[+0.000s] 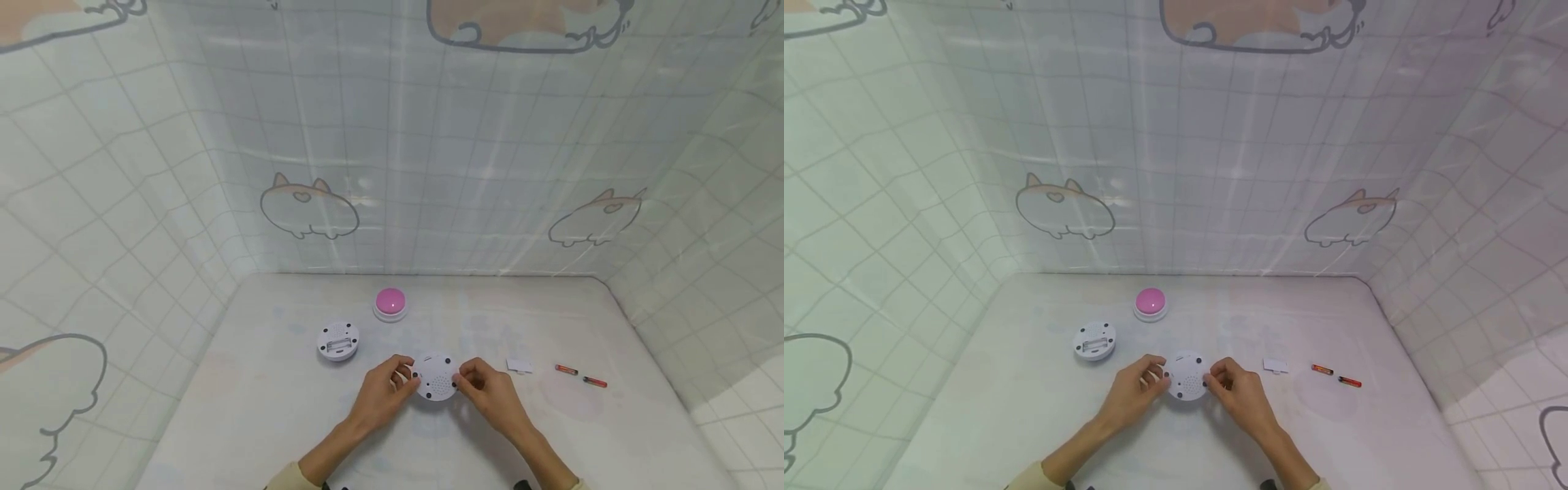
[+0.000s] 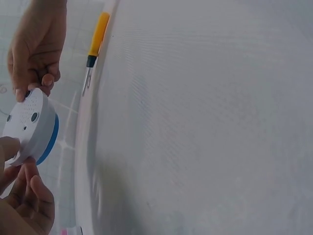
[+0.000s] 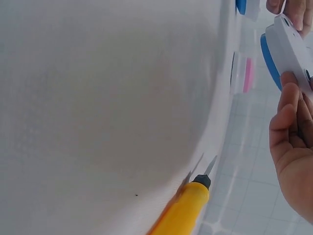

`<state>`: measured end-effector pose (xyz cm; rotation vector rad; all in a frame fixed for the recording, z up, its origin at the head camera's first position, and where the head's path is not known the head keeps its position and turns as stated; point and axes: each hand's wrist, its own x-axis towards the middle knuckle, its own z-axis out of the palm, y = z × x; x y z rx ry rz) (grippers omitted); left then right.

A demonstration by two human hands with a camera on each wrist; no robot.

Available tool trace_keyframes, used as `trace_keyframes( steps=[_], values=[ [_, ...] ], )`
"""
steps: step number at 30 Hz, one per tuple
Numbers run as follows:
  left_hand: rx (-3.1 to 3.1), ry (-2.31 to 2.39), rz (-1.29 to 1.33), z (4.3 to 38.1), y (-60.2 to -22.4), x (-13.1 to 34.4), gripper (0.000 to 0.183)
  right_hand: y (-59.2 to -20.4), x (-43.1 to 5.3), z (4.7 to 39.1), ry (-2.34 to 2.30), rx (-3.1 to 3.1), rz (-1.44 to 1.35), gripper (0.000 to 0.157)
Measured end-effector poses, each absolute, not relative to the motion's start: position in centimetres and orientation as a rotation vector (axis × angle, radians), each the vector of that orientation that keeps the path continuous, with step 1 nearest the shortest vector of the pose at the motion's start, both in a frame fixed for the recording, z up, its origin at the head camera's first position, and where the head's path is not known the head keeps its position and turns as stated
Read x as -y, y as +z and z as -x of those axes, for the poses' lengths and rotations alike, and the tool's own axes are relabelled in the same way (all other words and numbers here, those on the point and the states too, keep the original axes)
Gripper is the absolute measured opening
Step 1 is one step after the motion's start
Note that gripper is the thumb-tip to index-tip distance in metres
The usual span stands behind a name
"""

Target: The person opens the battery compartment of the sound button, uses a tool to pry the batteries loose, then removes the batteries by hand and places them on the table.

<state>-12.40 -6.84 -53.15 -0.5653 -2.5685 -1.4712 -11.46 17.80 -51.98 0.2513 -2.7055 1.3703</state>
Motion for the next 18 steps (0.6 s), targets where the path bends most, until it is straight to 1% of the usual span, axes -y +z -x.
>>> trace_keyframes(
  steps=[3,5,9,11,13,18],
  values=[
    [2.589,-1.442,0.576,12.36,-53.14,6.81,0.033,-51.98,-17.79,11.48,1.385,2.704,-0.272,0.017],
    [2.607,-1.416,0.596,12.35,-53.17,6.83,0.039,-52.06,-17.79,11.49,1.365,2.707,-0.297,0.024],
    [2.672,-1.369,0.681,12.39,-53.19,7.01,0.062,-52.25,-17.7,11.52,1.341,2.712,-0.345,0.038],
    [2.709,-1.365,0.731,12.42,-53.15,7.12,0.074,-52.37,-17.62,11.56,1.339,2.723,-0.351,0.041],
    [2.737,-1.361,0.766,12.42,-53.15,7.23,0.082,-52.43,-17.52,11.59,1.346,2.739,-0.345,0.042],
    [2.737,-1.328,0.779,12.49,-53.26,7.49,0.084,-52.53,-17.34,11.68,1.356,2.774,-0.342,0.041]
  ],
)
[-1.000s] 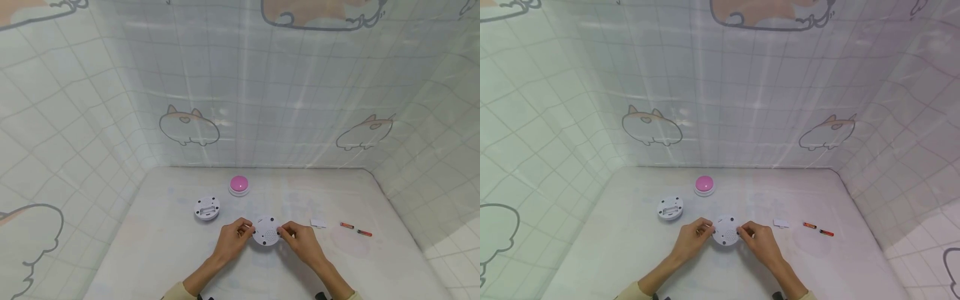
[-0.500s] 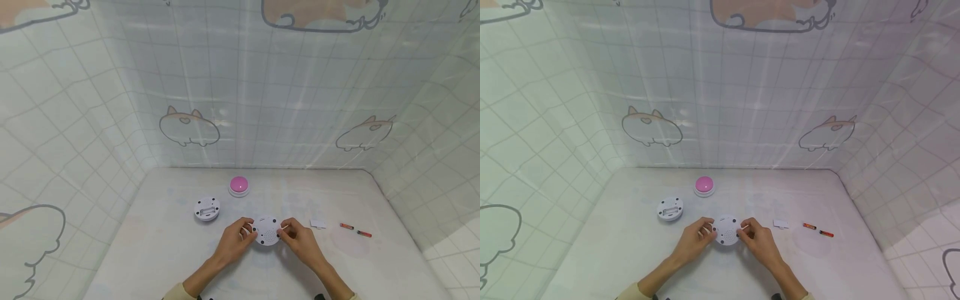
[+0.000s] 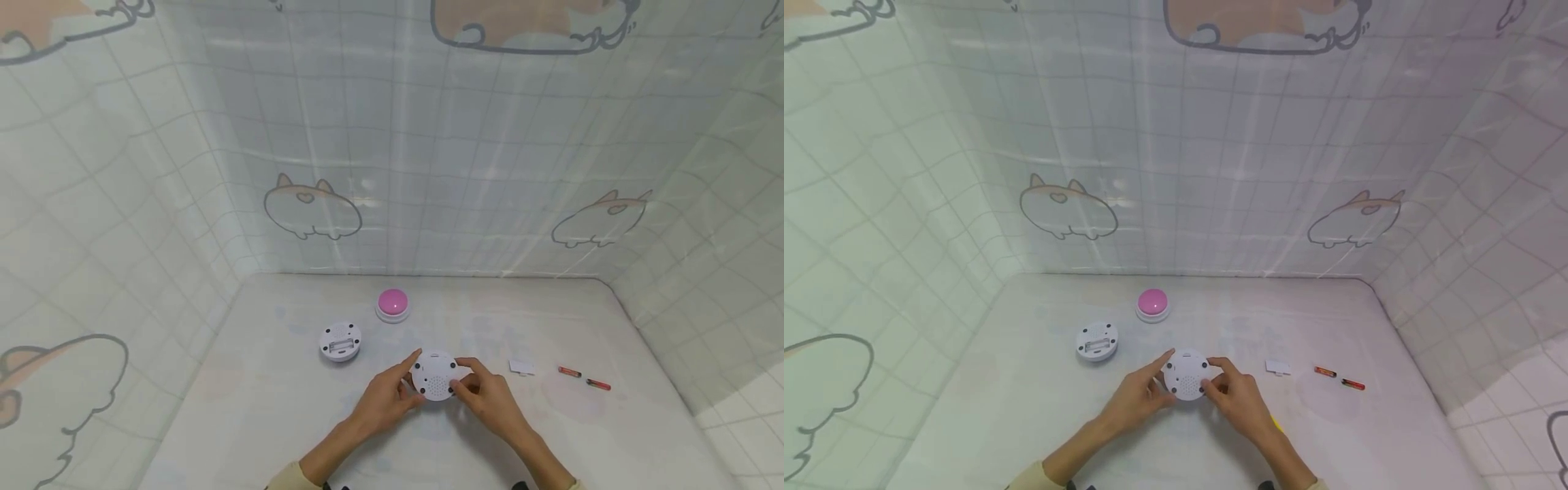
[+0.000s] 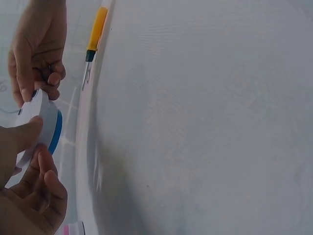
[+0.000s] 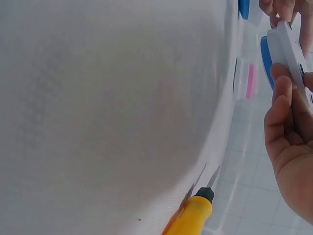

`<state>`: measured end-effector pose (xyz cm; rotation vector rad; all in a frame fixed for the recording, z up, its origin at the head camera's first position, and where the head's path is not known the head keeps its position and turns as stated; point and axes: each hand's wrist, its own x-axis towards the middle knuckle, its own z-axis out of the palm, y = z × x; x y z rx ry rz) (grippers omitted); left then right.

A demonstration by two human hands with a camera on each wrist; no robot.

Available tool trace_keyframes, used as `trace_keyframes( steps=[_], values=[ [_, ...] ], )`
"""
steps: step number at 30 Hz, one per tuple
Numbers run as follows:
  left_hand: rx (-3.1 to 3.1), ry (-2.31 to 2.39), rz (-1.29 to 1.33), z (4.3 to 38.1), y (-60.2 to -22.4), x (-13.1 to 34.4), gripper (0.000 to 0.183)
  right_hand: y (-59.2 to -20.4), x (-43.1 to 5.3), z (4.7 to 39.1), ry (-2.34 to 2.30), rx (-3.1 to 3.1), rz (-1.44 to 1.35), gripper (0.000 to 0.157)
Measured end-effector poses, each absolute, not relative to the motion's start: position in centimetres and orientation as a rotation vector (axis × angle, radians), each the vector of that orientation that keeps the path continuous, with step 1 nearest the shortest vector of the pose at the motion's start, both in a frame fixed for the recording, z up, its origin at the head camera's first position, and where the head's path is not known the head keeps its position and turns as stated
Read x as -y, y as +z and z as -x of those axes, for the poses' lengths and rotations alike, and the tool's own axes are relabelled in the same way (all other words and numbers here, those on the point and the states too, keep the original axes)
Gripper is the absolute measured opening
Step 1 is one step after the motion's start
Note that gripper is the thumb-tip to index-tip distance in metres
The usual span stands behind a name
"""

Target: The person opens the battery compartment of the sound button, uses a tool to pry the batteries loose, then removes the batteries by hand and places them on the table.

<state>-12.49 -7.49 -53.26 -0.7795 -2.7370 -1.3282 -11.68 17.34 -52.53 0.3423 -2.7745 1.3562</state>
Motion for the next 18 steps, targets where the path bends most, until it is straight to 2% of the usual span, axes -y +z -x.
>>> trace_keyframes(
  steps=[9,14,18],
  values=[
    [2.738,-1.237,0.746,13.12,-53.59,7.68,0.078,-52.38,-17.37,12.08,1.358,2.702,-0.317,0.022],
    [2.752,-1.274,0.692,13.16,-53.5,7.6,0.067,-52.3,-17.5,12.1,1.364,2.698,-0.331,0.027],
    [2.754,-1.279,0.671,13.06,-53.48,7.63,0.061,-52.24,-17.51,12.09,1.345,2.725,-0.358,0.038]
  ],
)
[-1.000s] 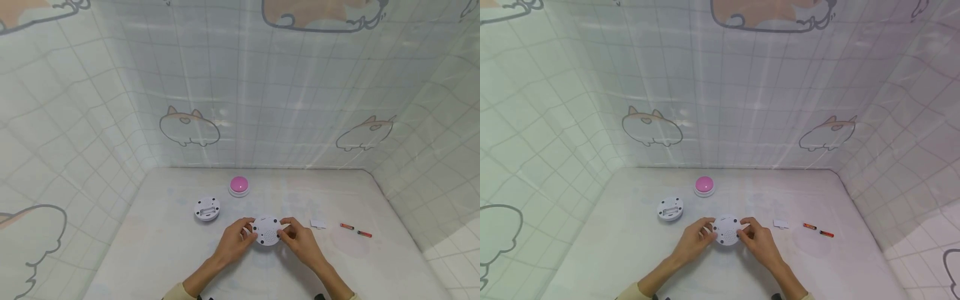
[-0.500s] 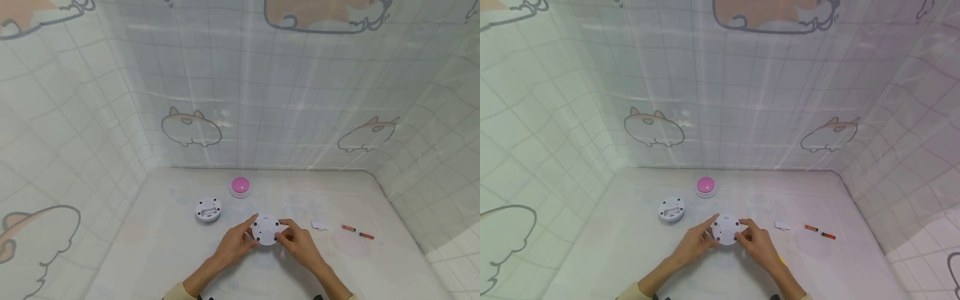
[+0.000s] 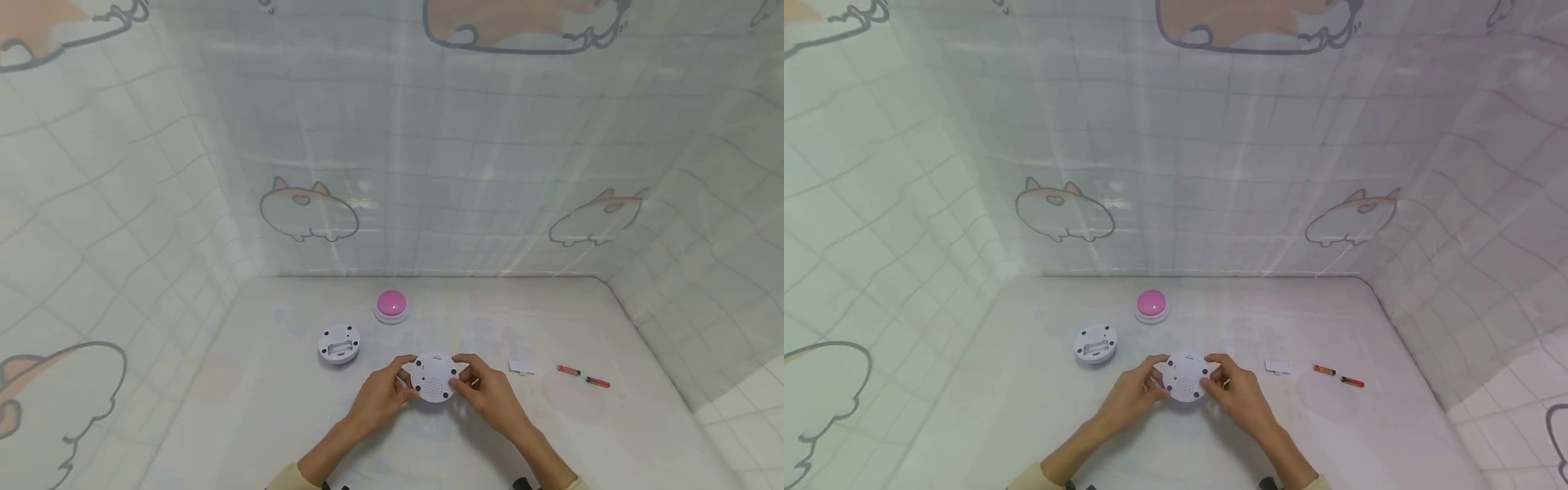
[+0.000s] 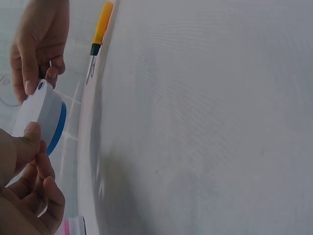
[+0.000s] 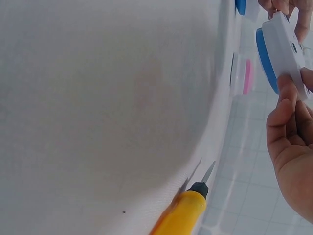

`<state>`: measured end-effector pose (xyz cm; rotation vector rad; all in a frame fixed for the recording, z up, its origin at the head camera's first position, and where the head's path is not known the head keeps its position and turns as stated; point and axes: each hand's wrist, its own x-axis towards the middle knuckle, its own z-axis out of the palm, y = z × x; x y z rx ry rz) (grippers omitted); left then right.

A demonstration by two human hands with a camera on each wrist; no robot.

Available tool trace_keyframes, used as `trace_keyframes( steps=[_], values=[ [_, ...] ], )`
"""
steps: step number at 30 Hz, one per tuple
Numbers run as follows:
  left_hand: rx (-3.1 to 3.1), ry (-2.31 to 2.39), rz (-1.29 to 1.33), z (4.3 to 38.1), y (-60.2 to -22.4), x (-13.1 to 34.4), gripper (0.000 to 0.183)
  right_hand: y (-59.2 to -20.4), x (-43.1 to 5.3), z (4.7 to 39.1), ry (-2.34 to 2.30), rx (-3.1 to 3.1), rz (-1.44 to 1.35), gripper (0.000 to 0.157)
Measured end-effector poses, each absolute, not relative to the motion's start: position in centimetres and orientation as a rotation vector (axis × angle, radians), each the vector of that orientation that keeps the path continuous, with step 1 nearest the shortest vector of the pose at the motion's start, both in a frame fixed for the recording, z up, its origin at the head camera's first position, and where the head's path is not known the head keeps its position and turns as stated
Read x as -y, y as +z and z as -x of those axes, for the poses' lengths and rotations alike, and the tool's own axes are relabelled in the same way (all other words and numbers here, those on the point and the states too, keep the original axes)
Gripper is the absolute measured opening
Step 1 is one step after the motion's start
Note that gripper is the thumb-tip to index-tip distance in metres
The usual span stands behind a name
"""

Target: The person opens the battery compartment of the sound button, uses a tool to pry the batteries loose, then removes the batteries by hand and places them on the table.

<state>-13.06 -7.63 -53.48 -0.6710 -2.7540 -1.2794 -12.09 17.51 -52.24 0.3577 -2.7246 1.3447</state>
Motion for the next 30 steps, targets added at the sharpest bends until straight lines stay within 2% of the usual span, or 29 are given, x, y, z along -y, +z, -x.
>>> trace_keyframes(
  steps=[3,18,30],
  values=[
    [2.752,-1.285,0.66,13.0,-53.5,7.68,0.059,-52.15,-17.46,12.17,1.317,2.755,-0.368,0.043],
    [2.744,-1.297,0.671,12.86,-53.65,7.69,0.054,-52.12,-17.25,12.15,1.294,2.763,-0.383,0.042],
    [2.701,-1.356,0.652,12.8,-53.62,7.72,0.043,-51.71,-17.22,12.01,1.292,2.754,-0.3,0.034]
  ],
)
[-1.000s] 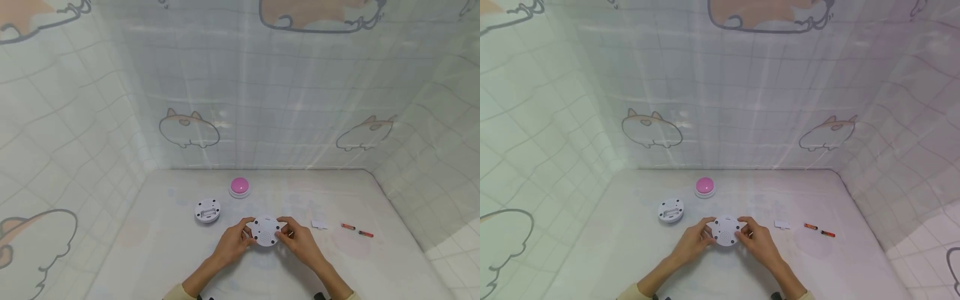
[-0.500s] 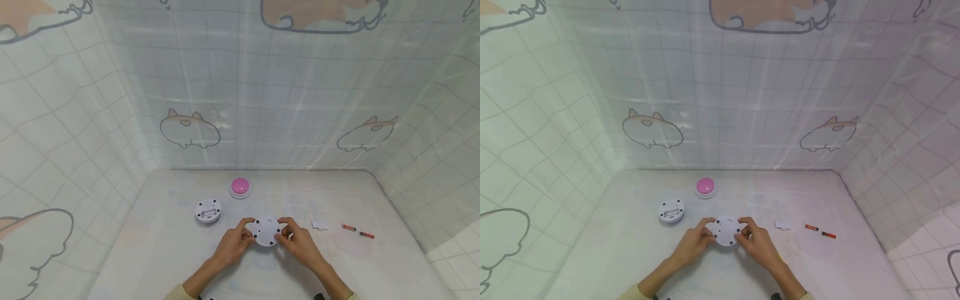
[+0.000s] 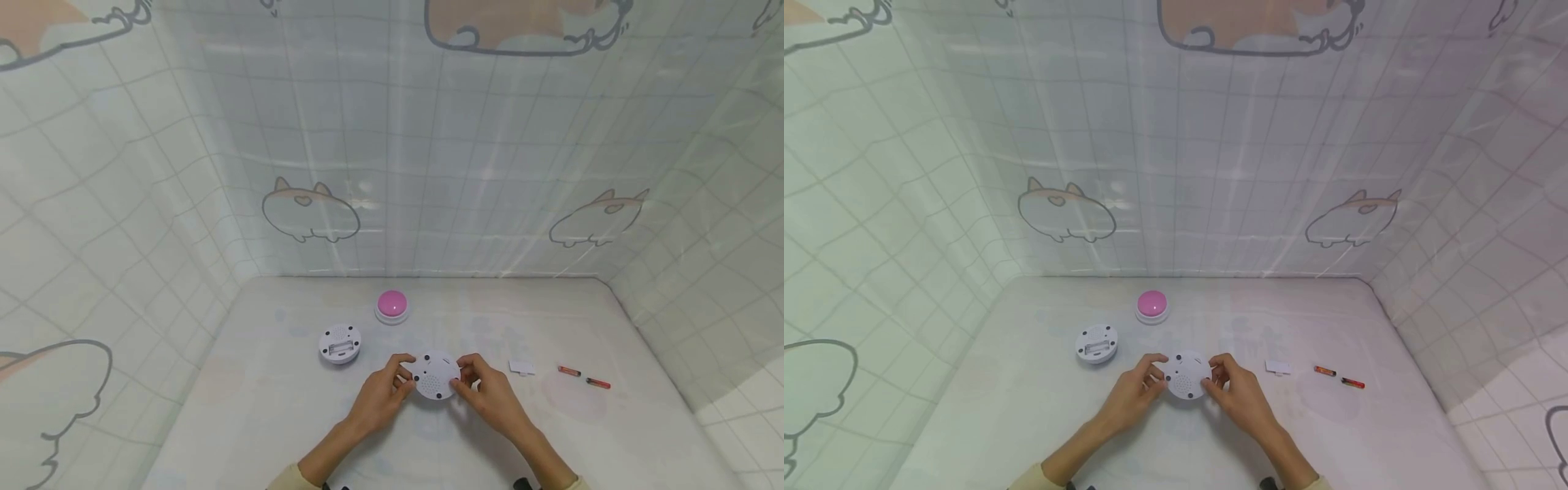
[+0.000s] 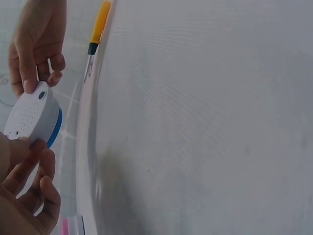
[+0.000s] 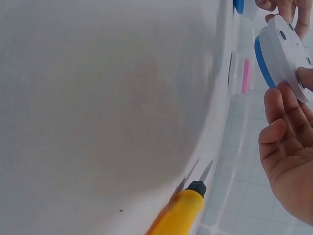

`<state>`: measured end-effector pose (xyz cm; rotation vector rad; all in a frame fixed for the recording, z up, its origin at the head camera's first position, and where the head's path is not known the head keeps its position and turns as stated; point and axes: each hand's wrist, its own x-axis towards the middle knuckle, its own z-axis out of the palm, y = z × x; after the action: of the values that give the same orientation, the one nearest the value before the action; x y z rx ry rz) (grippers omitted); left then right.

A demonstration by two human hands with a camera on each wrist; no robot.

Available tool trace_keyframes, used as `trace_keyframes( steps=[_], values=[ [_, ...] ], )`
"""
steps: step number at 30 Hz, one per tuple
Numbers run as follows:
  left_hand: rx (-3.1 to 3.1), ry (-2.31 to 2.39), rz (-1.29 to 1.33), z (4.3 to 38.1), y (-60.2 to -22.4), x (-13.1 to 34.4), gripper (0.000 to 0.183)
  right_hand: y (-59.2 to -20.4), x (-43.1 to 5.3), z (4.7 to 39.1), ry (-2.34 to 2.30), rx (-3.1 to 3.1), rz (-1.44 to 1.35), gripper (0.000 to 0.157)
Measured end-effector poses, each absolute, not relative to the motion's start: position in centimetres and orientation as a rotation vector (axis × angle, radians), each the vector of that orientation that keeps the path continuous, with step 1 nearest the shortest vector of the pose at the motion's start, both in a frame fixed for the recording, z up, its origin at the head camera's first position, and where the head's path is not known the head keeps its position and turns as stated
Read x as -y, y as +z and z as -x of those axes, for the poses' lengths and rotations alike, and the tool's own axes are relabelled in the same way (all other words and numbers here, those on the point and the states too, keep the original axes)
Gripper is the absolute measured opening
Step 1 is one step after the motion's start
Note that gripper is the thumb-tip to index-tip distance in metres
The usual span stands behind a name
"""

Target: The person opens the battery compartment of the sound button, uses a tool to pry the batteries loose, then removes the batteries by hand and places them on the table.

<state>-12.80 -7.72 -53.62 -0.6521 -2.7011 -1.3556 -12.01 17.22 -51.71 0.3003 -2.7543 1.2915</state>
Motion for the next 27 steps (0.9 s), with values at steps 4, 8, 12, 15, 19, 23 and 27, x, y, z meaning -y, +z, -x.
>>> trace_keyframes(
  steps=[4,8,12,15,19,23,27],
  values=[
    [2.696,-1.328,0.644,12.82,-53.48,7.83,0.039,-51.86,-17.21,11.94,1.284,2.753,-0.329,0.042],
    [2.697,-1.296,0.665,12.89,-53.29,8.0,0.04,-51.97,-17.19,11.95,1.251,2.783,-0.343,0.052],
    [2.711,-1.323,0.714,12.85,-53.13,8.1,0.043,-52.03,-17.24,11.87,1.225,2.795,-0.333,0.046],
    [2.725,-1.347,0.747,12.76,-53.01,8.12,0.048,-52.05,-17.31,11.82,1.221,2.788,-0.336,0.04],
    [2.726,-1.334,0.813,12.78,-52.92,8.09,0.063,-52.08,-17.39,11.82,1.242,2.794,-0.335,0.036],
    [2.757,-1.285,0.848,12.9,-52.96,7.96,0.082,-52.03,-17.43,11.82,1.282,2.802,-0.327,0.034],
    [2.774,-1.263,0.837,12.88,-52.92,7.86,0.089,-52.05,-17.38,11.89,1.285,2.805,-0.327,0.033]
  ],
)
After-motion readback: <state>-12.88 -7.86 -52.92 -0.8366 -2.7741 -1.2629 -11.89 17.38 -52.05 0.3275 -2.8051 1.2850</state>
